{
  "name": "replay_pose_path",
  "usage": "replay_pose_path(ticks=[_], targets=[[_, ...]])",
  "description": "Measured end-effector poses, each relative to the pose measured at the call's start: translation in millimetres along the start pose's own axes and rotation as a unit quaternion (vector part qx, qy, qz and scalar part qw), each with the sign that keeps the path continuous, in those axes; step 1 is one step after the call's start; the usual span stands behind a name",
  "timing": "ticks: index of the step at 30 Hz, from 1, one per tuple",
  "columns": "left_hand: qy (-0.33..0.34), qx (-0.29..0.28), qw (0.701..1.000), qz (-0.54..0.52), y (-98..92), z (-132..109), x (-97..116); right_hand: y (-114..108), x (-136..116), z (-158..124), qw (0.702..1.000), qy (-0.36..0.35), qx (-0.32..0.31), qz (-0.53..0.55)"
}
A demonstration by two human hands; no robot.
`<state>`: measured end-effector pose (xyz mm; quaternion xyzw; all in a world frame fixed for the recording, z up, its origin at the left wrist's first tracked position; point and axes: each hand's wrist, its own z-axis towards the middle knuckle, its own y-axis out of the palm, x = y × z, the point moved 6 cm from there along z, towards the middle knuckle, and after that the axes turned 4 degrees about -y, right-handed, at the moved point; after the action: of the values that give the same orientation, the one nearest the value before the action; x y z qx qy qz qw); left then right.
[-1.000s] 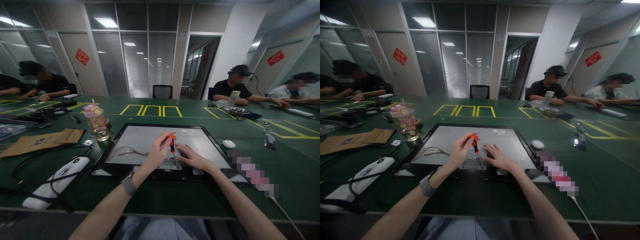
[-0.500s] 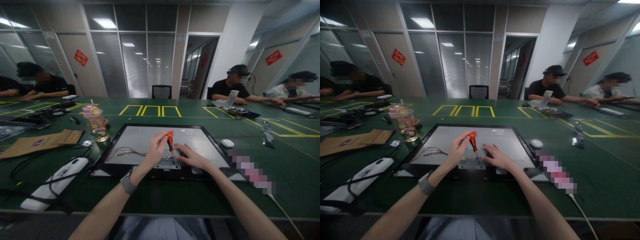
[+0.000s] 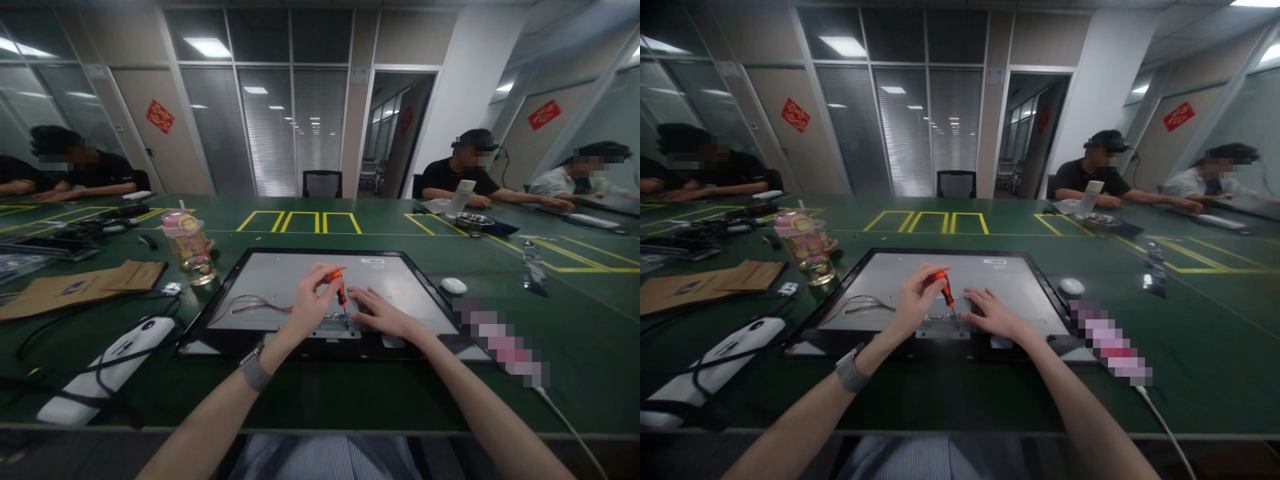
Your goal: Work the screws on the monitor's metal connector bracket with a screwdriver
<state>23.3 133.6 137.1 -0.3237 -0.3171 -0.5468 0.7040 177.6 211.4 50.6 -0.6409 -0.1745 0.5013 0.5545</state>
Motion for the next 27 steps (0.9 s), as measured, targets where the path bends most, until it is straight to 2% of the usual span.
replay_pose_path(ticks=[3,9,15,21,27], targets=[[0.008,0.024,0.999,0.032,-3.6,0.0,0.8,-0.4,0.0,-0.1,1.000,-0.002,0.001,0.003],[0.012,-0.019,1.000,-0.020,1.9,-1.3,4.0,-0.4,0.0,0.1,1.000,0.000,0.000,0.004],[0.034,0.039,0.997,0.060,-3.5,-2.1,5.0,-0.2,-0.6,0.1,1.000,-0.003,-0.001,0.001],[0.030,-0.005,0.999,0.013,-2.4,-0.1,4.2,-1.8,-3.0,-0.1,1.000,0.000,0.003,0.004],[0.033,0.055,0.996,0.055,-6.3,0.8,5.0,-2.6,-4.7,-0.6,1.000,-0.003,0.002,0.008]])
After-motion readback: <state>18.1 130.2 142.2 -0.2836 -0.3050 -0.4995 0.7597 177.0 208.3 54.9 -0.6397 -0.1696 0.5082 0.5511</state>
